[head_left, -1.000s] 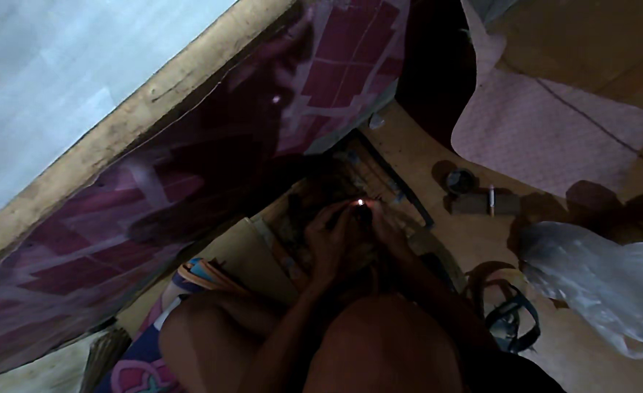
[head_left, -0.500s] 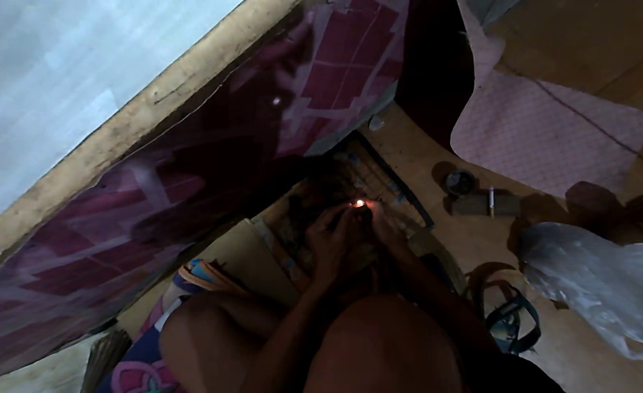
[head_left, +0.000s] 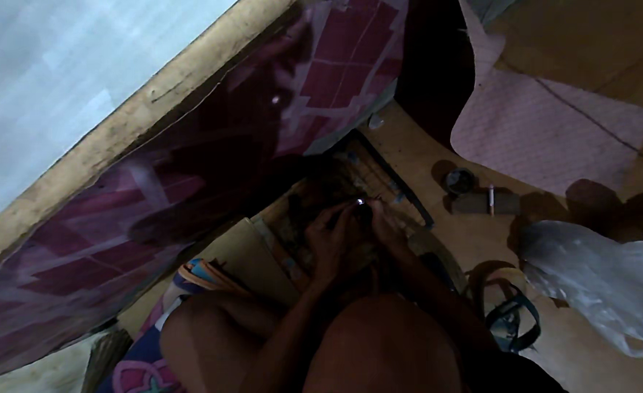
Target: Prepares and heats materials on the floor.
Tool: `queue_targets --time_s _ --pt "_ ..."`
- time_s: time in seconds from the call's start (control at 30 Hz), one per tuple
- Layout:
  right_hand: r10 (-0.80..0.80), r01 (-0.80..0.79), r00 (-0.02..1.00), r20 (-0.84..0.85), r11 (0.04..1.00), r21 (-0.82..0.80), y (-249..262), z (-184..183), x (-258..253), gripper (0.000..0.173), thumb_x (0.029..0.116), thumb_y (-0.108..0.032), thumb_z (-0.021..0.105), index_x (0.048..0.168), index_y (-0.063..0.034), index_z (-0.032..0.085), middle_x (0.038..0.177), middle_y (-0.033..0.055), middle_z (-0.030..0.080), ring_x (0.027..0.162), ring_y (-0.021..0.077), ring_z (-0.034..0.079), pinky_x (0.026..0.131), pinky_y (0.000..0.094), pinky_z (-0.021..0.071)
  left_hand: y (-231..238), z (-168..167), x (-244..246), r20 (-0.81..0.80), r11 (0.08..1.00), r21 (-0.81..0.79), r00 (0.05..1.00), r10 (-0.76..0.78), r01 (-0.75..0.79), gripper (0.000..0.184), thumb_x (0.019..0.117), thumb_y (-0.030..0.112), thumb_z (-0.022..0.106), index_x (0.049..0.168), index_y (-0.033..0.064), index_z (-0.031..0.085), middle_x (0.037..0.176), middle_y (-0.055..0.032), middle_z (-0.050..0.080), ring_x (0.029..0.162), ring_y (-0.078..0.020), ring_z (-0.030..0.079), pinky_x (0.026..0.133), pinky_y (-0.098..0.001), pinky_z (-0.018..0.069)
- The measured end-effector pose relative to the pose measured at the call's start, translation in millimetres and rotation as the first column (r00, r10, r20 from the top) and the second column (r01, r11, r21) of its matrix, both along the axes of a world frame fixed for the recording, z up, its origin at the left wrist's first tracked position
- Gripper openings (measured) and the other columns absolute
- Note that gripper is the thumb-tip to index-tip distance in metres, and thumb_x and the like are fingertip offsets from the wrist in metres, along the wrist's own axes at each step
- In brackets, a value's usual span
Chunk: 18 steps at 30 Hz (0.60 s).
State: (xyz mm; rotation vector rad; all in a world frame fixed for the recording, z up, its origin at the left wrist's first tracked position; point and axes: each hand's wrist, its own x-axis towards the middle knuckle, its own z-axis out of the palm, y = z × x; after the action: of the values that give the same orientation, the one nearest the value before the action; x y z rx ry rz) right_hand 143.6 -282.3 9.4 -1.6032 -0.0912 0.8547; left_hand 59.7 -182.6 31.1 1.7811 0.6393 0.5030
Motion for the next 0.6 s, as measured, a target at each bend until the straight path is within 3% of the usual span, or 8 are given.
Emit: queue_targets --time_s 0.6 --pt "-0.002 0.001 0.999 0.037 1.0 0.018 1.7 -3.5 -1.8 0.048 0.1107 -0.018 0.025 0.097 0.0014 0.066 0.074 -0.0023 0.056 0.065 0.0 0.051 0.064 0.0181 0.0469 1.0 -0.1 0.6 0.011 0.999 -0.032 1.0 0.014 -0.014 0.01 0.0929 0.003 0.072 0.101 -0.0016 0.077 0.092 -0.0054 0.077 0.08 -0.0068 0.072 0.075 -0.0215 0.0605"
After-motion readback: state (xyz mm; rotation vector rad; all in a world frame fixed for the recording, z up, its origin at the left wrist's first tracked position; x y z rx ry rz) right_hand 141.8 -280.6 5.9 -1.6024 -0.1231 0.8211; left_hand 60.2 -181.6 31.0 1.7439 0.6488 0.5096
